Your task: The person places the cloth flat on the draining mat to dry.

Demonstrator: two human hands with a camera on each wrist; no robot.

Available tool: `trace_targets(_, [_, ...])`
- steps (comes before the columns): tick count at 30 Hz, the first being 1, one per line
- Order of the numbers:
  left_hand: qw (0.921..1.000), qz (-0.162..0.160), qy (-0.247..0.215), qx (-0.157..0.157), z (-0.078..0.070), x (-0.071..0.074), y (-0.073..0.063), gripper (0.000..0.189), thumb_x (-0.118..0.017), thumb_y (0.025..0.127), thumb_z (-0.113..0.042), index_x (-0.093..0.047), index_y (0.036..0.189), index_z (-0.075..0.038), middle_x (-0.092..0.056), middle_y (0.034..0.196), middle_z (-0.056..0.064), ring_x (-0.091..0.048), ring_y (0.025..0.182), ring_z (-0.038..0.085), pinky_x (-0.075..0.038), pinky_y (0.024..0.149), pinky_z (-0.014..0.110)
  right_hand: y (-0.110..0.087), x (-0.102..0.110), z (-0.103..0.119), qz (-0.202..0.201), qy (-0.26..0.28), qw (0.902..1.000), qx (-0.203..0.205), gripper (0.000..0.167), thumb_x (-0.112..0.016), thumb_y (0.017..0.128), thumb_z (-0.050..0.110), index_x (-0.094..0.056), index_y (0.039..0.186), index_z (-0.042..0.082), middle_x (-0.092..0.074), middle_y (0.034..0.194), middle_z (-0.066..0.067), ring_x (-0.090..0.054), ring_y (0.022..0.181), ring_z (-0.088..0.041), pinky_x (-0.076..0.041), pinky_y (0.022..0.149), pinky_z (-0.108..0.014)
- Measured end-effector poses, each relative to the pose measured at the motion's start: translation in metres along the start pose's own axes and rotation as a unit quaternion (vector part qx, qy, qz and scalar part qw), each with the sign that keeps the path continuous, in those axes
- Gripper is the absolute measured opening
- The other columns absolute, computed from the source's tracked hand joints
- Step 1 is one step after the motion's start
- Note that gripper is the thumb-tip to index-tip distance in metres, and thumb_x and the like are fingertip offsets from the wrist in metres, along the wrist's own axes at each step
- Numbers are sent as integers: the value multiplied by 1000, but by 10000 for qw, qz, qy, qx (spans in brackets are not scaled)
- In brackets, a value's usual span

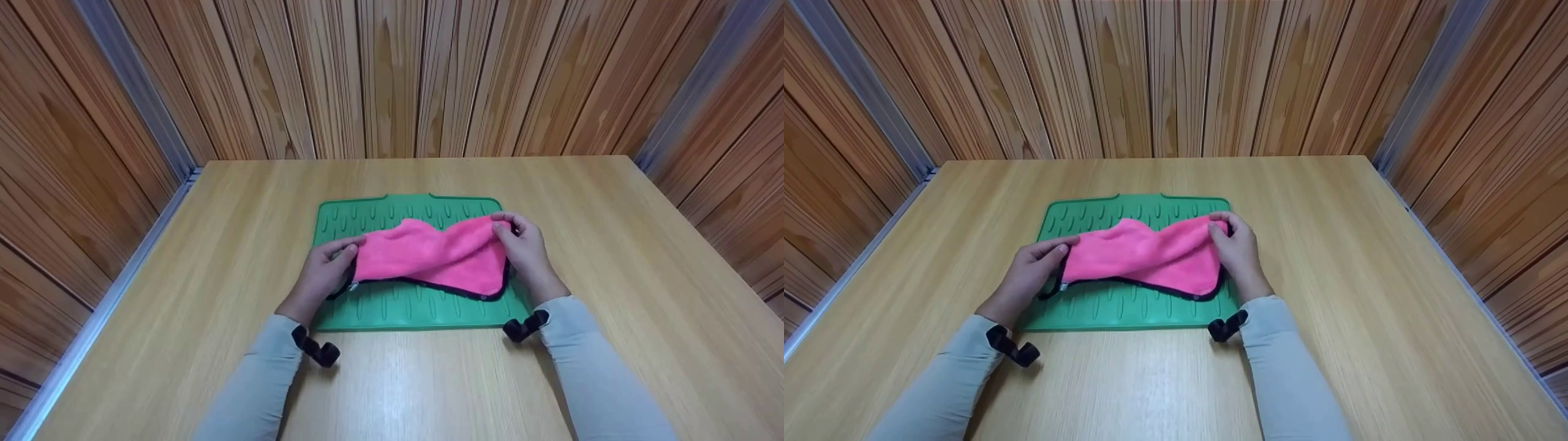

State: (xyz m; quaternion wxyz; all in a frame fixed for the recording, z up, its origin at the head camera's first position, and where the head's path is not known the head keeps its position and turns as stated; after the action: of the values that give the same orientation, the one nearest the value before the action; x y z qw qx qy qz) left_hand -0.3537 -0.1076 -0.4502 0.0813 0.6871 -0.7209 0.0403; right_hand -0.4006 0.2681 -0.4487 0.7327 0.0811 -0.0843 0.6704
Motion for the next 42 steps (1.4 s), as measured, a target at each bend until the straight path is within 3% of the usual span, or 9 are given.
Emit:
trace_targets(6, [9981, -452, -88, -414, -11, 18, -2, 36, -57, 118, -12, -73, 149, -9, -66, 159, 17, -55, 156, 34, -43, 136, 52, -4, 11, 18, -409, 376, 9979, 336, 38, -58, 116, 15, -67, 148, -1, -68, 128, 8, -57, 118, -4, -51, 95, -9])
trace_targets(10, [9973, -537, -286, -415, -13, 26, -5, 38, -54, 120, -18, -71, 154, -16, -59, 162, 10, -50, 157, 28, -42, 137, 52, -8, 16, 32, -702, 598, 9934, 676, 30, -61, 114, 10, -74, 140, 4, -71, 121, 14, -60, 116, -4, -52, 96, -10])
trace_targets(15, [9967, -604, -319, -432, -13, 30, -4, 39, -56, 119, -20, -69, 156, -17, -60, 164, 8, -48, 158, 26, -37, 137, 51, -9, 14, 39, -629, 598, 9927, 842, 33, -61, 113, 6, -70, 145, 3, -68, 137, 6, -59, 117, -4, -53, 97, -11])
trace_targets(24, [9980, -394, 443, 200, 5, 24, 2, 50, -63, 116, -16, -59, 165, -25, -59, 168, 6, -58, 128, 25, -53, 96, 25, -2, -13, 12, 657, -219, 9974, 191, 58, -60, 115, 10, -46, 171, 8, -36, 181, -17, -57, 131, -20, -52, 94, -8])
trace_targets(28, [9963, -54, 733, 443, 13, 16, 3, 63, -66, 114, -19, -46, 174, -27, -41, 182, 7, -55, 147, 33, -57, 116, 39, 1, -16, 2, 862, -513, 9949, 133, 64, -62, 114, 12, -40, 175, 11, -41, 174, -22, -58, 125, -22, -52, 93, -10])
trace_targets(31, [9947, 165, 901, 473, 16, 11, 3, 73, -69, 112, -20, -38, 177, -26, -25, 189, 8, -39, 168, 37, -43, 136, 54, 1, -15, -2, 911, -634, 9937, 126, 65, -62, 114, 13, -39, 175, 13, -45, 167, -23, -59, 121, -20, -53, 93, -12])
trace_targets(34, [9937, 254, 993, 461, 17, 9, 2, 77, -71, 111, -18, -35, 178, -27, -19, 191, 8, -30, 174, 37, -37, 139, 57, -1, -13, -3, 951, -701, 9929, 109, 67, -62, 114, 13, -38, 176, 15, -46, 166, -23, -60, 120, -19, -53, 92, -13])
trace_targets(38, [9936, 290, 979, 480, 16, 8, 1, 76, -68, 112, -13, -35, 178, -31, -20, 191, 4, -57, 146, 31, -59, 109, 39, -6, -15, -4, 1124, -795, 9904, 140, 69, -61, 114, 9, -35, 178, 18, -41, 169, -24, -61, 124, -26, -53, 93, -12])
trace_targets(42, [9952, 380, 652, 623, 15, 9, 0, 77, -64, 112, -5, -35, 178, -33, -21, 191, 1, -65, 116, 26, -52, 77, 24, -11, -17, -4, 1240, -869, 9884, 120, 70, -57, 115, 4, -34, 179, 21, -36, 172, -24, -60, 136, -37, -54, 96, -10])
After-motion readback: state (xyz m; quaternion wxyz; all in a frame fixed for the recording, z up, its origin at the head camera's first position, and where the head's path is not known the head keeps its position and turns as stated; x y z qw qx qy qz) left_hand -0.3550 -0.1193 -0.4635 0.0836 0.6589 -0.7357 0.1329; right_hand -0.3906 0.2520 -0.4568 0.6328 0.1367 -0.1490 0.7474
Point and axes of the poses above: each hand's wrist, its own y-axis towards the middle knuckle, its own x-axis out of the back of the hand, z = x × y, the point moved 10 cm from there along y, towards the middle knuckle
